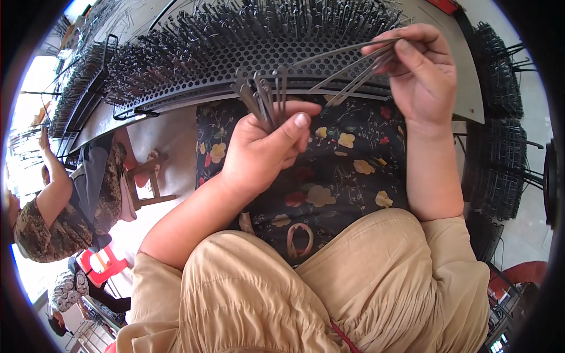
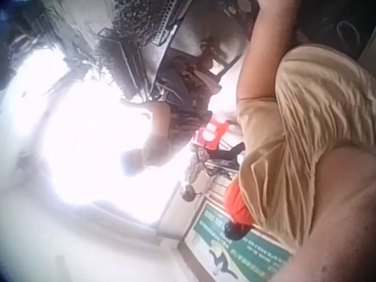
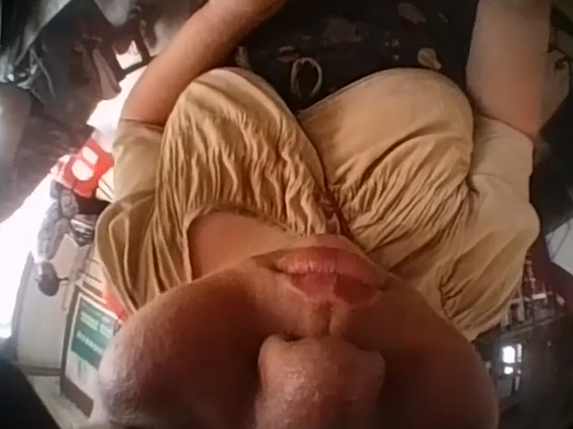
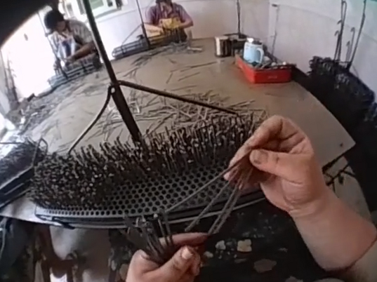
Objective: Inserting thin metal pins into a perforated grid component at an assembly workbench.
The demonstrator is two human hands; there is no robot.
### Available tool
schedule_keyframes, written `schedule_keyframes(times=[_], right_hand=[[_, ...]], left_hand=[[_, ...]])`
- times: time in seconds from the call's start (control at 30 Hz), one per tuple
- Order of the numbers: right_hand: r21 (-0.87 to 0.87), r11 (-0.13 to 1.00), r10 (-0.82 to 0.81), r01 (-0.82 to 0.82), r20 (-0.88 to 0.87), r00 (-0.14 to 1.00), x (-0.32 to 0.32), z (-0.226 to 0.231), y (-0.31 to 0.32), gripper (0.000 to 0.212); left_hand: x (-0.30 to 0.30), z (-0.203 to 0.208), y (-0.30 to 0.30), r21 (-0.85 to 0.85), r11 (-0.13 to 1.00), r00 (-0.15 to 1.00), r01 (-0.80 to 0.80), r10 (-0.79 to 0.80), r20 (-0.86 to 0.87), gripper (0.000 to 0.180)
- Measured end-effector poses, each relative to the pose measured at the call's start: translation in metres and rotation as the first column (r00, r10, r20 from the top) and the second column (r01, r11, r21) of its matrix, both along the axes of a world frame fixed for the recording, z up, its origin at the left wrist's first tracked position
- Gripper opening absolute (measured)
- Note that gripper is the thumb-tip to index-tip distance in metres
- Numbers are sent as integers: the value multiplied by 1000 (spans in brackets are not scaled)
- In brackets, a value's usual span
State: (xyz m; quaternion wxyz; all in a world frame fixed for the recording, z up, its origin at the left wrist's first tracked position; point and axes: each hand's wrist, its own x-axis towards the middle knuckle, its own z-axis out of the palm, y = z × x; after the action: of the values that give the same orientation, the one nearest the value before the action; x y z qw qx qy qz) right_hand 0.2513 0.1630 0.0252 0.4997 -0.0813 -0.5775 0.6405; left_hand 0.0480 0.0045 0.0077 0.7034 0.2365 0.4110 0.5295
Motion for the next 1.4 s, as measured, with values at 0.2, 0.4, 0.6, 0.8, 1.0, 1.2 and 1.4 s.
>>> schedule_keyframes(times=[0.2,0.4,0.6,0.8,1.0,1.2,1.4], right_hand=[[-43,997,66,-64,43,997,-18,-8,-19,14],[60,996,-63,59,71,995,26,15,12,16],[580,758,-540,298,301,786,61,27,17,14],[714,652,-586,255,261,767,49,12,20,15],[774,617,-573,144,316,756,51,21,24,15],[798,601,-613,39,429,663,42,44,23,13],[717,694,-557,71,471,684,-5,45,18,12]], left_hand=[[2,-1,-1,-36,999,997,25,-27,-70,12],[-5,-8,-6,-124,992,994,-10,-3,-106,10],[-3,-12,2,-188,982,986,16,-47,-163,10],[-5,-14,0,-193,981,990,-7,-21,-142,10],[-6,-15,-1,-181,983,993,-15,-6,-116,9],[-4,-13,-3,-179,984,992,-11,-13,-128,9],[-2,-15,-8,-186,980,989,-64,38,-144,8]])
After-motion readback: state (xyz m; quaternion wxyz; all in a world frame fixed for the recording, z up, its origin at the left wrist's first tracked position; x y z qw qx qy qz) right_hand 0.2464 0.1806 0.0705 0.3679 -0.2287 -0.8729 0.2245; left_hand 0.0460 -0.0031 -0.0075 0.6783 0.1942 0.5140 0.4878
